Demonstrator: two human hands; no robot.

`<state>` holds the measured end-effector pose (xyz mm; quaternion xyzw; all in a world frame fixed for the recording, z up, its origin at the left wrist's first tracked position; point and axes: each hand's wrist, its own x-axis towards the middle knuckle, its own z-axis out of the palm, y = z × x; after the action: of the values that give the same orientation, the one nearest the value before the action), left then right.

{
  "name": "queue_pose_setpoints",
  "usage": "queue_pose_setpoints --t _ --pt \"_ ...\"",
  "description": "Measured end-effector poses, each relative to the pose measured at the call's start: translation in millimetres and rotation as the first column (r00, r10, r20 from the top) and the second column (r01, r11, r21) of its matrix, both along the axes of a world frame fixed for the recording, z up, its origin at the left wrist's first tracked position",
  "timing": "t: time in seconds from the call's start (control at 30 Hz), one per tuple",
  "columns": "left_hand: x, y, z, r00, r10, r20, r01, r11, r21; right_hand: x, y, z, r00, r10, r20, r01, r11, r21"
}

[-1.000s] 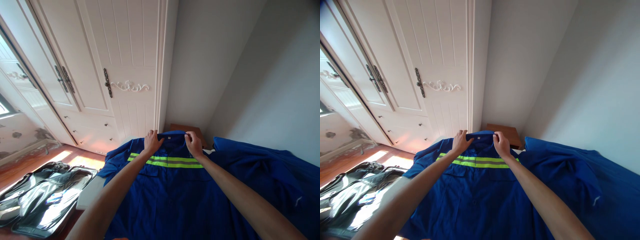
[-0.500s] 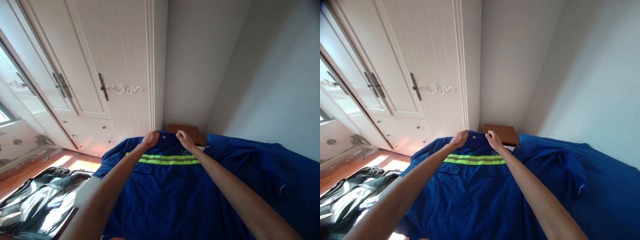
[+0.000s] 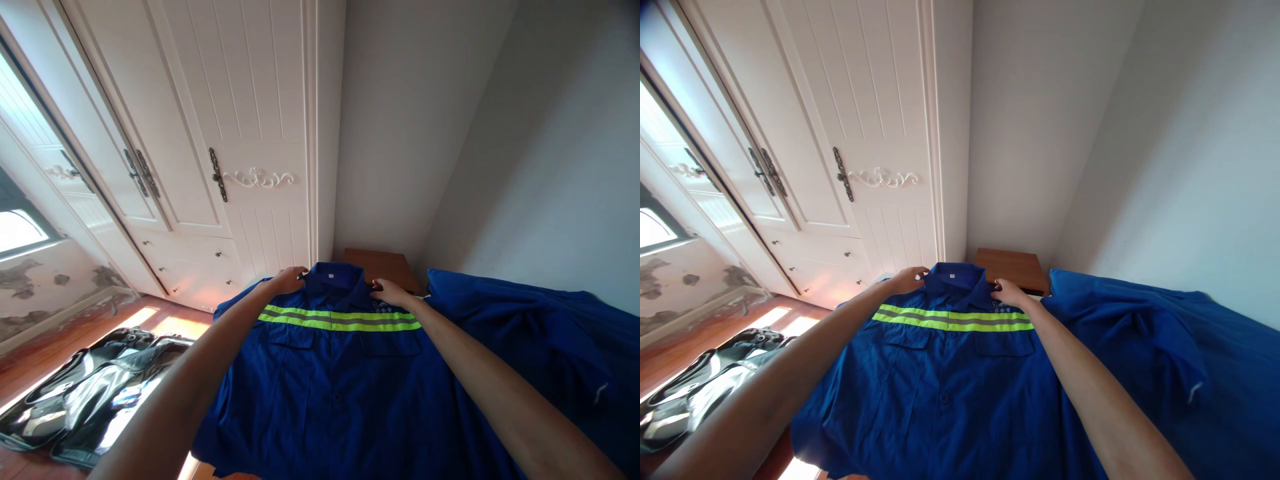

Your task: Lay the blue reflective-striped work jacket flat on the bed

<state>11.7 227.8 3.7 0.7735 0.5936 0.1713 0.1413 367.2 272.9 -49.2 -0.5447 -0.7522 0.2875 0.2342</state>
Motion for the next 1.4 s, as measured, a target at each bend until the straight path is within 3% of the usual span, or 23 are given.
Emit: queue_pose_setpoints --t 0.17,0.4,0.57,0.73,0.8,0.93,1.03,1.2,1.4 --pt "2 6 -17.3 0.997 0.078 -0.026 -0.076 0.995 0.066 -2 -2 -1.6 0.994 -0.026 0.104 0.015 0.994 0.105" --pt "9 17 -17.3 0.952 0.291 -0.089 -0.282 0.954 0.104 10 17 5.6 0.961 -0.149 0.231 0.11 0.979 0.174" --pt "17 17 -23.5 0.94 0.31 -0.141 -0.291 0.947 0.137 11 14 7.0 0.929 -0.201 0.312 0.115 0.955 0.274" --pt "9 11 -36.5 0.981 0.11 -0.16 -0.097 0.991 0.09 -22 -5 9.2 0.954 -0.067 0.292 -0.041 0.936 0.35" --pt "6 6 -46.1 0.983 0.04 -0.177 -0.036 0.999 0.027 -38 -16 2.6 0.955 0.04 0.293 -0.133 0.942 0.307" --pt "4 -9 -64.9 0.976 0.041 -0.212 -0.049 0.998 -0.032 -51 -41 -20.2 0.901 0.215 0.378 -0.285 0.948 0.141" --pt "4 -23 -71.8 0.975 0.072 -0.211 -0.077 0.997 -0.016 -47 -57 -31.2 0.881 0.232 0.413 -0.317 0.937 0.148" --pt "5 -45 -71.7 0.972 0.091 -0.216 -0.09 0.996 0.012 -39 -79 -31.9 0.858 0.282 0.429 -0.369 0.92 0.133" --pt "14 -60 -53.3 0.977 0.122 -0.176 -0.123 0.992 0.003 -37 -107 -18.4 0.837 0.334 0.434 -0.394 0.917 0.054"
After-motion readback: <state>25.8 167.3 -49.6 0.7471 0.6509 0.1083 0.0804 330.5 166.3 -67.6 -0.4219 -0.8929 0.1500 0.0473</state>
